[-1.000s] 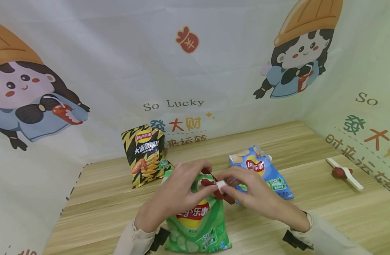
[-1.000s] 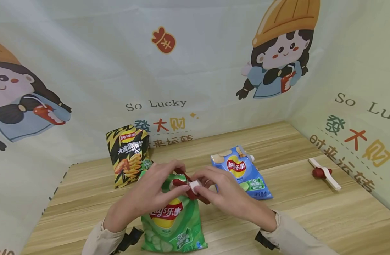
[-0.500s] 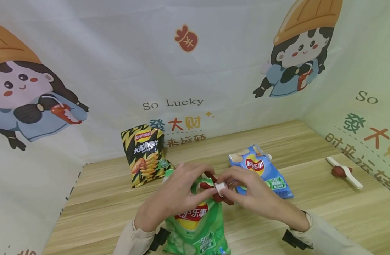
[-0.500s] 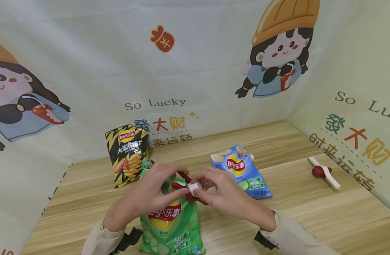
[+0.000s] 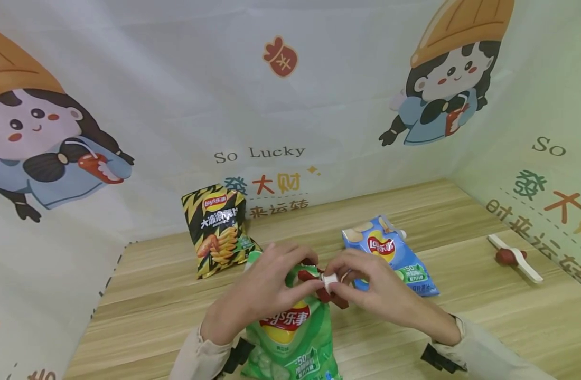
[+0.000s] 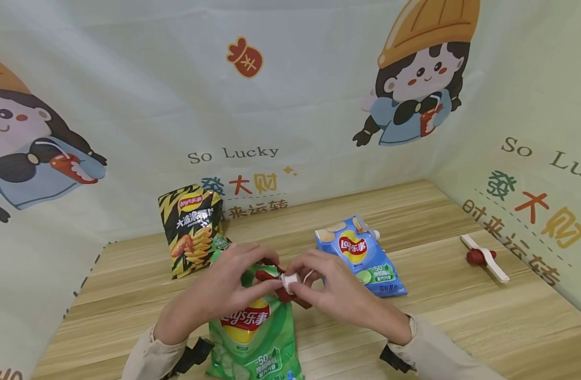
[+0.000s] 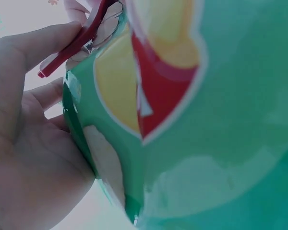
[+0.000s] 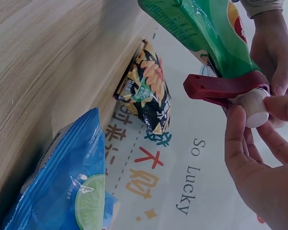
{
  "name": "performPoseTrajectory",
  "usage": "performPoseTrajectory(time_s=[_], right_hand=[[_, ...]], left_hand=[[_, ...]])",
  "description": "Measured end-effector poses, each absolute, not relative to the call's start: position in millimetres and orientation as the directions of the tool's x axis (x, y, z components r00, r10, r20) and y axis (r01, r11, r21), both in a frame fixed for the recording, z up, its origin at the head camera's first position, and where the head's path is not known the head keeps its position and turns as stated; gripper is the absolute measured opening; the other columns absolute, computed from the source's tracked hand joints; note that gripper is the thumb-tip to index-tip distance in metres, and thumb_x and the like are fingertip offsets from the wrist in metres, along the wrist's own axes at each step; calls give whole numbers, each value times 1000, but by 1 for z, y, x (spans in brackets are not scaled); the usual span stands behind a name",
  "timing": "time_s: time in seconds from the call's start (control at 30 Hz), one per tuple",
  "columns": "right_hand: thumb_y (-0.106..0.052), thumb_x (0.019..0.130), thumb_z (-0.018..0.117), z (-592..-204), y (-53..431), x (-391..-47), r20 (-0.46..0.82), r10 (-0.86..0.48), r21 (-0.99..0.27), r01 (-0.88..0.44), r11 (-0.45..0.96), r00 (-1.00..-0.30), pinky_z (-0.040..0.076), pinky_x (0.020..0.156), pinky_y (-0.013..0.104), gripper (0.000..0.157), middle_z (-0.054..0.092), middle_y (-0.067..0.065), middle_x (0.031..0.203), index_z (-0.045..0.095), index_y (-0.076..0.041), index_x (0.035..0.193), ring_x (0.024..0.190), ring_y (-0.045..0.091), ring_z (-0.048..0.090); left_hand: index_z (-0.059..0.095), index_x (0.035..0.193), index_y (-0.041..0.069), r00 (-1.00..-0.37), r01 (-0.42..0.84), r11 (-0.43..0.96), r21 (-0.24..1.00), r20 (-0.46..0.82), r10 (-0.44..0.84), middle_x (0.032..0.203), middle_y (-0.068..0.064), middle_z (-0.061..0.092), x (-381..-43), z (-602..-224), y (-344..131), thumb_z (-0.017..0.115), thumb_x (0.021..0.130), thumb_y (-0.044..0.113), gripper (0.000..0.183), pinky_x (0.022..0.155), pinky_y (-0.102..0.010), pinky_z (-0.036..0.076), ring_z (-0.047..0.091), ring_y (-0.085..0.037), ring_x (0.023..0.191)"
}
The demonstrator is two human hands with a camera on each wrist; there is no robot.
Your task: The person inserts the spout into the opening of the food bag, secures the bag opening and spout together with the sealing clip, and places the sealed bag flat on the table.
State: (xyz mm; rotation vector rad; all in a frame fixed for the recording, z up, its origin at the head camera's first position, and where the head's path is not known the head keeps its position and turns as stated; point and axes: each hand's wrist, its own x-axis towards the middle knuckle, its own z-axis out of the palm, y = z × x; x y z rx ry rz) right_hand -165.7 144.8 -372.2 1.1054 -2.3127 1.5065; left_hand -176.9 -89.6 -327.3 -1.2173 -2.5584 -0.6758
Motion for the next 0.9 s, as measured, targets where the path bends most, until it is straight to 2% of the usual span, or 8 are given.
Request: performPoseTrajectory(time_s=[0.17, 0.3, 0.47, 0.63, 0.7, 0.8, 0.9], right_hand=[[-16, 96, 67, -373, 146, -167, 512, -482, -703, -669, 240, -711, 56, 73, 29, 14, 64, -8, 104, 69, -21, 109, 86, 11, 64], [-16, 97, 66, -373, 147, -168, 518, -482, -690, -678, 253, -707, 55, 73, 29, 13, 65, -9, 104, 69, -22, 108, 86, 11, 64], [-14, 99, 63, -373, 147, -168, 482, -505, -748, -637, 189, -716, 57, 79, 31, 12, 64, -5, 105, 69, -18, 109, 91, 14, 66], [-18, 99, 64, -374, 148, -169, 429, -529, -777, -598, 196, -732, 57, 80, 31, 14, 64, -5, 107, 68, -21, 112, 95, 15, 65], [-22, 97, 68, -374, 149, -170, 396, -545, -784, -581, 219, -739, 56, 81, 32, 21, 63, -7, 113, 65, -23, 117, 98, 15, 63], [-26, 92, 73, -376, 147, -171, 327, -585, -806, -542, 237, -742, 55, 84, 32, 42, 60, -9, 124, 56, -25, 130, 105, 15, 62], [-26, 92, 74, -381, 143, -172, 296, -619, -830, -516, 211, -727, 55, 86, 33, 55, 60, -5, 127, 47, -22, 140, 107, 15, 64]], left_hand=[[66, 112, 19, -628, 778, 546, 310, 386, 676, 106, 9, 68, -177, -326, -90, 70, 93, 39, 28, 88, -43, 42, 58, -9, 95], [66, 111, 19, -629, 777, 541, 321, 367, 685, 103, 10, 66, -177, -326, -90, 70, 93, 39, 27, 90, -45, 42, 56, -7, 92], [67, 107, 17, -609, 792, 511, 333, 385, 693, 96, 10, 67, -179, -327, -89, 69, 94, 33, 20, 85, -40, 42, 57, -4, 84], [67, 103, 16, -596, 802, 498, 329, 401, 695, 93, 10, 67, -181, -327, -89, 70, 94, 30, 16, 82, -36, 42, 57, -3, 81], [67, 104, 15, -594, 804, 493, 333, 405, 695, 93, 10, 68, -182, -327, -88, 70, 94, 29, 17, 83, -37, 42, 58, -3, 81], [68, 104, 14, -594, 804, 490, 338, 421, 685, 94, 9, 69, -183, -328, -88, 70, 94, 26, 16, 83, -37, 43, 60, -3, 83], [68, 104, 13, -598, 801, 487, 348, 434, 674, 95, 8, 70, -184, -329, -88, 71, 94, 25, 15, 82, -36, 44, 61, -3, 84]])
